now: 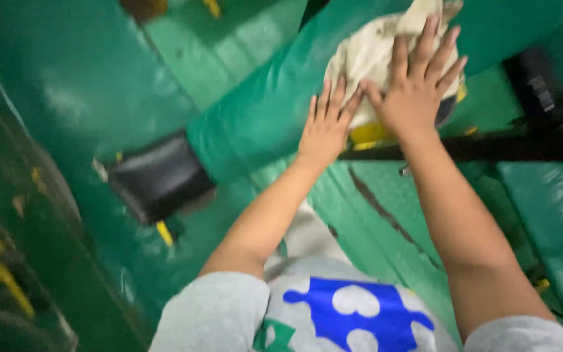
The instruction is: Cleaning a barbell, exercise benches, and multiple dumbbells using a cloth.
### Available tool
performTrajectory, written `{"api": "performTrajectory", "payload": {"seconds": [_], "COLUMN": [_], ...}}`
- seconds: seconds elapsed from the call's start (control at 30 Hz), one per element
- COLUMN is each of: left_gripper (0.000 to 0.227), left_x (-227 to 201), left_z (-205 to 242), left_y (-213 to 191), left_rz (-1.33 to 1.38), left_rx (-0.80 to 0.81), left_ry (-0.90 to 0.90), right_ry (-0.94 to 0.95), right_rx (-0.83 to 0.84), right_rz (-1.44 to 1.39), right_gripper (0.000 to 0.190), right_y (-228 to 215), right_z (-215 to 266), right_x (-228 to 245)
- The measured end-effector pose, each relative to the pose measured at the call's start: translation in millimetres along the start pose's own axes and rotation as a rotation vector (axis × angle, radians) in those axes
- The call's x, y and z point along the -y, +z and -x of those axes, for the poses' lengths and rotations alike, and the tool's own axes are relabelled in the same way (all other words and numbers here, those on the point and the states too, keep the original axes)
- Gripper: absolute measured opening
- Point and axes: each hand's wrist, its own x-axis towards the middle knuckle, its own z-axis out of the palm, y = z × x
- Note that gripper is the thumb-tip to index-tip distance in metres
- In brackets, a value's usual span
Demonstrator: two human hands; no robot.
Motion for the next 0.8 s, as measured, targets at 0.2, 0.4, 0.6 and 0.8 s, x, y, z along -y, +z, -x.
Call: {"api": "performTrajectory", "payload": {"seconds": [0.2, 0.4, 0.6, 0.8], "left_gripper": [0.087, 0.090, 0.092, 0.098], "left_x": [29, 48, 80, 106], "left_z": [27, 36, 69, 132], "left_y": [8, 9, -2, 24], "left_rz": [-0.003, 0.146, 0.241, 0.261], "left_rx": [0.053, -0.007, 0.040, -0.013], "left_ry": [-0.105, -0.193, -0.464, -0.782], "right_ry": [-0.088, -0.236, -0.538, -0.770], "right_rx": [0.081, 0.113, 0.123, 0.372], "right_rz": [0.006, 0.037, 0.008, 0.067], "right_gripper": [0.093, 0.088, 0.091, 0.102], "right_y": [24, 46, 104, 170], "right_z": [-5, -36, -69, -63], "right_x": [35, 61, 128, 226]}}
